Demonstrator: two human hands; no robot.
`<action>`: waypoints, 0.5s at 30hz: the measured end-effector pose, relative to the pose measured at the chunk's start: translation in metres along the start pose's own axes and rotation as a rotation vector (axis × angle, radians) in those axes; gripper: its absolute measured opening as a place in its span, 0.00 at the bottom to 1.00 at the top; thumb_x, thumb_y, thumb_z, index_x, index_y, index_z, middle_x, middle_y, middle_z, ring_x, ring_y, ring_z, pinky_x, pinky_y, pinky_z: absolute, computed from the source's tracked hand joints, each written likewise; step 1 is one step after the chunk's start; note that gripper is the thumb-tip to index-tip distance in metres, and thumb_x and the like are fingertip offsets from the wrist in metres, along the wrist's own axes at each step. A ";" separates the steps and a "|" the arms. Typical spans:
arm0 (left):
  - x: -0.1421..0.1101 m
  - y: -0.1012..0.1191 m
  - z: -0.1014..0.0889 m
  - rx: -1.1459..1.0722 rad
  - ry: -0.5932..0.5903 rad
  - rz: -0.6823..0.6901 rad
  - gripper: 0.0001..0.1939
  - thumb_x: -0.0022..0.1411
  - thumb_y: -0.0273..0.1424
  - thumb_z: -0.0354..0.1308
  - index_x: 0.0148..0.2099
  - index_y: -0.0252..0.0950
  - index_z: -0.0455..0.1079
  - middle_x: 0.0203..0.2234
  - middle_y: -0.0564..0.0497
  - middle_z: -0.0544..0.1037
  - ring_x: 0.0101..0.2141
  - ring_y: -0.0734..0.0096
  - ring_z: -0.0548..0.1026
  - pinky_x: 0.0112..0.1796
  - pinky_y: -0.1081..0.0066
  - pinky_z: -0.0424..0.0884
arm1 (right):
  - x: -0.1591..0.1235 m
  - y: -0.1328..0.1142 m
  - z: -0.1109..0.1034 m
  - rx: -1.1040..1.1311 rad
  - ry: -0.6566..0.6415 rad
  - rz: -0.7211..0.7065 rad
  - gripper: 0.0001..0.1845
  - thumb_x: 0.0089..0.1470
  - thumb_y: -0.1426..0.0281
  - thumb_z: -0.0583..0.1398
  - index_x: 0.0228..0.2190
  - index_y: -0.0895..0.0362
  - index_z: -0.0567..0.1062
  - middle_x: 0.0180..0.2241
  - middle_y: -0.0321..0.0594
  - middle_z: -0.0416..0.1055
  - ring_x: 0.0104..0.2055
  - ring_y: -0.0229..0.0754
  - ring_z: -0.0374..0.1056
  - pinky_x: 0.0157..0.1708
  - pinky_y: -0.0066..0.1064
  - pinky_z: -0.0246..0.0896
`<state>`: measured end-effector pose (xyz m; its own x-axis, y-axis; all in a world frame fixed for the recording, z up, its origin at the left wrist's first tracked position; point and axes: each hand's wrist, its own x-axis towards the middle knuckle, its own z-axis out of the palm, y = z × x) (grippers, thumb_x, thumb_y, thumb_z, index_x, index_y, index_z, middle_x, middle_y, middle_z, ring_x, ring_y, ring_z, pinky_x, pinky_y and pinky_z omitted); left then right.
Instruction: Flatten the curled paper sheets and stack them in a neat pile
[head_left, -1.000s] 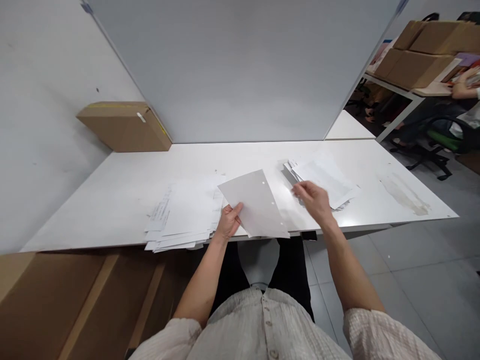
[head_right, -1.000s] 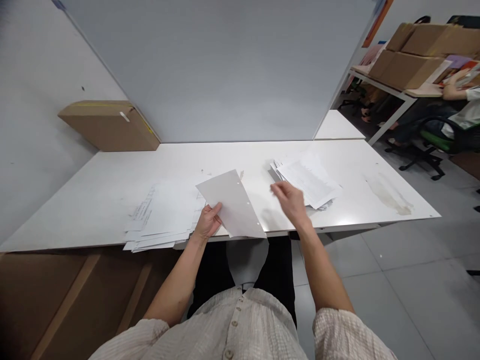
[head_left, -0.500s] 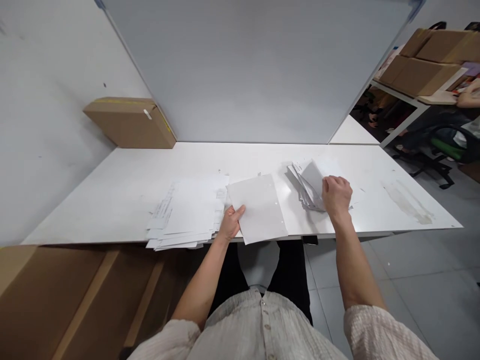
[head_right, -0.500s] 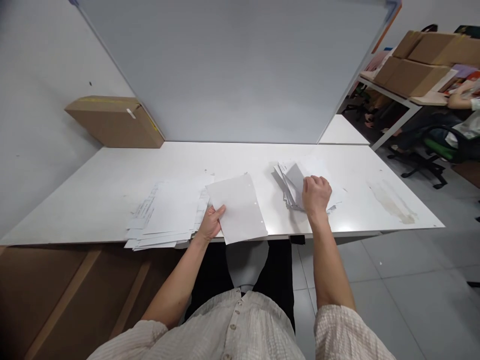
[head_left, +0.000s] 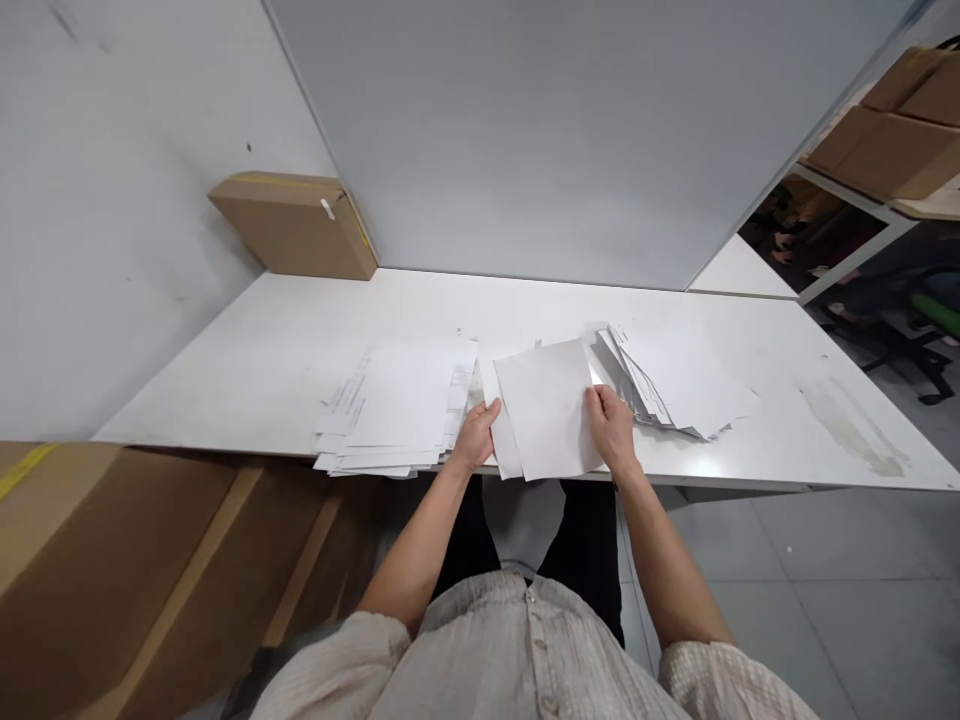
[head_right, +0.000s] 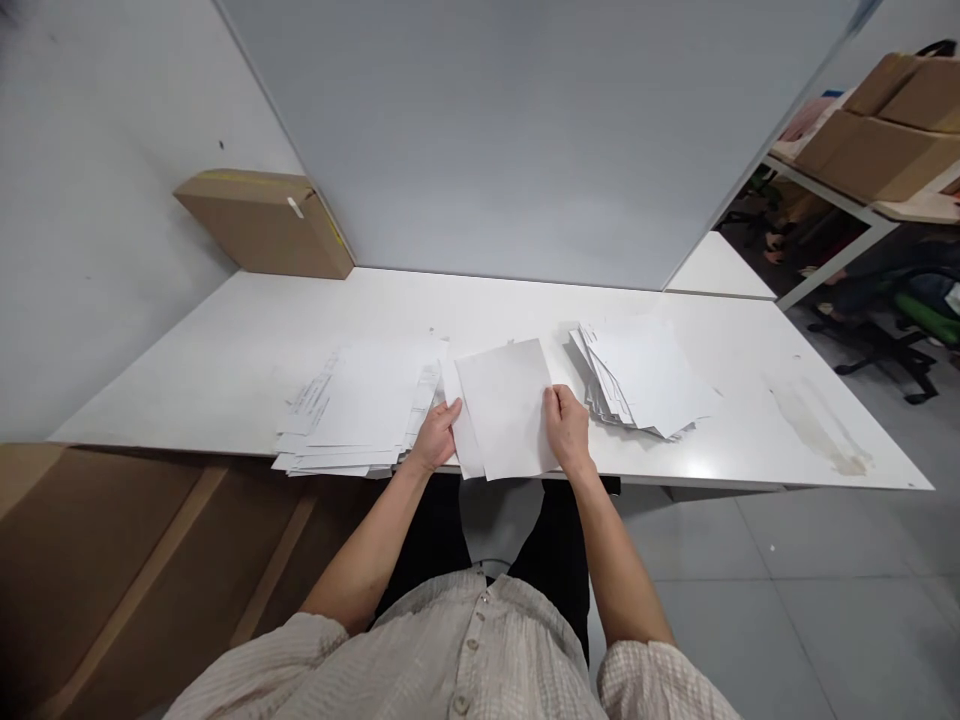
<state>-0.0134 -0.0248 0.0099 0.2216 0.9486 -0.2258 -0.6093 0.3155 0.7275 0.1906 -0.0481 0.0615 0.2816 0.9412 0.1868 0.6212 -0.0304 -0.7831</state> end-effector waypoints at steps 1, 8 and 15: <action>-0.001 0.000 0.000 -0.016 -0.011 -0.001 0.19 0.50 0.39 0.65 0.40 0.30 0.73 0.37 0.41 0.80 0.48 0.52 0.73 0.53 0.55 0.65 | 0.000 0.003 0.006 -0.019 0.023 0.008 0.15 0.57 0.59 0.49 0.26 0.54 0.67 0.22 0.35 0.64 0.27 0.40 0.58 0.28 0.29 0.50; -0.001 -0.002 0.000 -0.026 -0.051 0.003 0.21 0.55 0.43 0.61 0.43 0.31 0.73 0.40 0.42 0.79 0.51 0.53 0.71 0.55 0.55 0.62 | -0.007 0.007 0.026 -0.056 0.056 0.010 0.15 0.58 0.60 0.48 0.30 0.54 0.67 0.24 0.37 0.66 0.26 0.41 0.60 0.28 0.31 0.50; 0.000 -0.003 0.000 0.001 -0.045 0.030 0.22 0.54 0.44 0.61 0.43 0.31 0.73 0.40 0.42 0.79 0.50 0.53 0.71 0.54 0.55 0.64 | -0.004 0.007 0.023 -0.038 0.074 0.025 0.14 0.58 0.60 0.48 0.29 0.54 0.67 0.24 0.36 0.66 0.28 0.41 0.61 0.29 0.30 0.51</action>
<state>-0.0118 -0.0259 0.0081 0.2367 0.9558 -0.1744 -0.6156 0.2864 0.7342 0.1771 -0.0444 0.0418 0.3496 0.9127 0.2114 0.6401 -0.0679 -0.7653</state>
